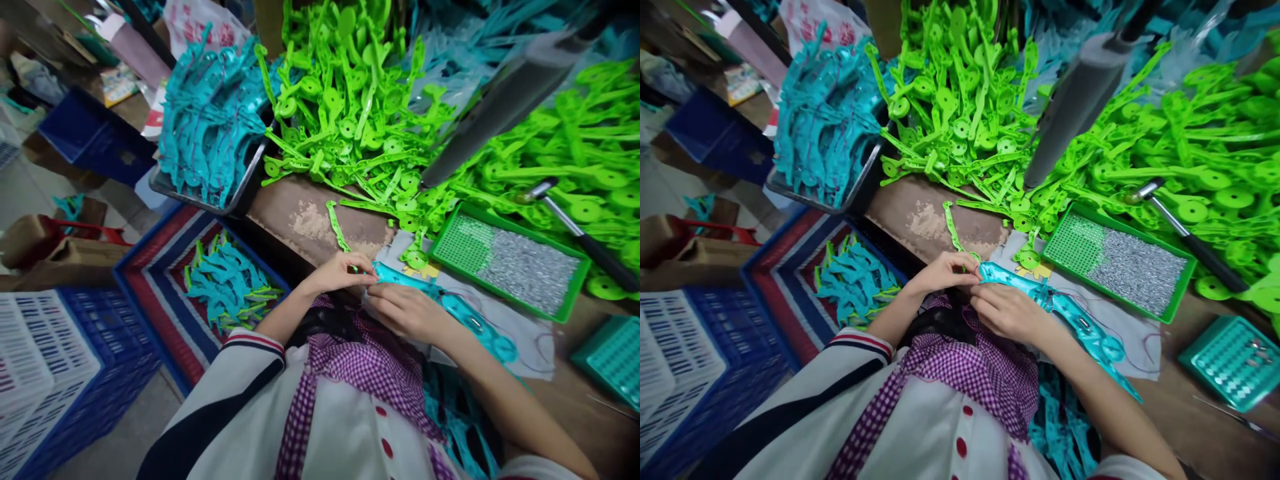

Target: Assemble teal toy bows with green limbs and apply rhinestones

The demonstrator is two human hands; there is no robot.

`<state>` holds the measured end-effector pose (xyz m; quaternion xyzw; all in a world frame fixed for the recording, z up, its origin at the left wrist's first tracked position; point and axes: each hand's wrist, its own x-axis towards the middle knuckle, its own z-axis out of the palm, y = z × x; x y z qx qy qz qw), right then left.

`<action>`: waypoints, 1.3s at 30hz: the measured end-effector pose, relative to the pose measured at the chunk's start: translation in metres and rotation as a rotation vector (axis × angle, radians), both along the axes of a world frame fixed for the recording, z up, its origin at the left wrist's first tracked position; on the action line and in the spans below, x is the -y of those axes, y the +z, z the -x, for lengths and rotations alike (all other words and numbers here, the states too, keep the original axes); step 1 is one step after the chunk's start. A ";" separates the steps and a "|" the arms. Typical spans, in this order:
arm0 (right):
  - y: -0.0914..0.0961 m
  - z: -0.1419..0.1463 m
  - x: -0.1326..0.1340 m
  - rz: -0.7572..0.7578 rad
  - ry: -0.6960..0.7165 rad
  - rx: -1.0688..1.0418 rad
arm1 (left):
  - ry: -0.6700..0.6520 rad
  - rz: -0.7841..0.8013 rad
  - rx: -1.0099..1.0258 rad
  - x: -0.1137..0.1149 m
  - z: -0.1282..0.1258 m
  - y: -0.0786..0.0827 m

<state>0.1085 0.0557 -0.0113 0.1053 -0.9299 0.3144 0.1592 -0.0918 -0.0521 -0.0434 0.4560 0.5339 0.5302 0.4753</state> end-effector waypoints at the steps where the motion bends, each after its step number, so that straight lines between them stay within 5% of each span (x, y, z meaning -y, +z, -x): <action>1: 0.002 -0.002 0.002 0.065 -0.011 0.027 | 0.061 -0.010 0.021 0.004 -0.003 -0.001; 6: 0.004 -0.004 0.021 0.698 -0.397 0.013 | 0.302 -0.090 -0.104 0.020 -0.020 0.002; 10: -0.003 0.033 0.039 0.904 -0.463 0.201 | 0.490 -0.230 -0.313 0.022 -0.026 0.007; 12: -0.005 0.053 0.043 0.968 -0.450 0.272 | 0.573 -0.230 -0.215 0.019 -0.024 0.007; 17: 0.005 0.075 0.030 0.835 -0.584 0.231 | 0.601 -0.034 0.567 0.006 -0.010 0.012; 19: 0.015 0.077 0.019 0.791 -0.560 0.228 | 0.568 0.034 0.707 0.000 -0.001 0.018; 25: 0.045 0.096 -0.011 0.406 -0.511 0.242 | 0.491 -0.060 0.583 -0.014 0.029 0.029; 29: 0.032 0.101 -0.006 0.251 -0.547 0.297 | 0.479 -0.151 0.281 -0.006 0.033 0.011; 34: -0.003 0.100 0.003 0.739 -0.429 0.437 | 0.484 -0.208 0.148 0.010 0.027 -0.014; 39: -0.008 0.110 0.005 1.148 -0.467 0.528 | 0.457 -0.200 0.114 0.011 0.039 -0.021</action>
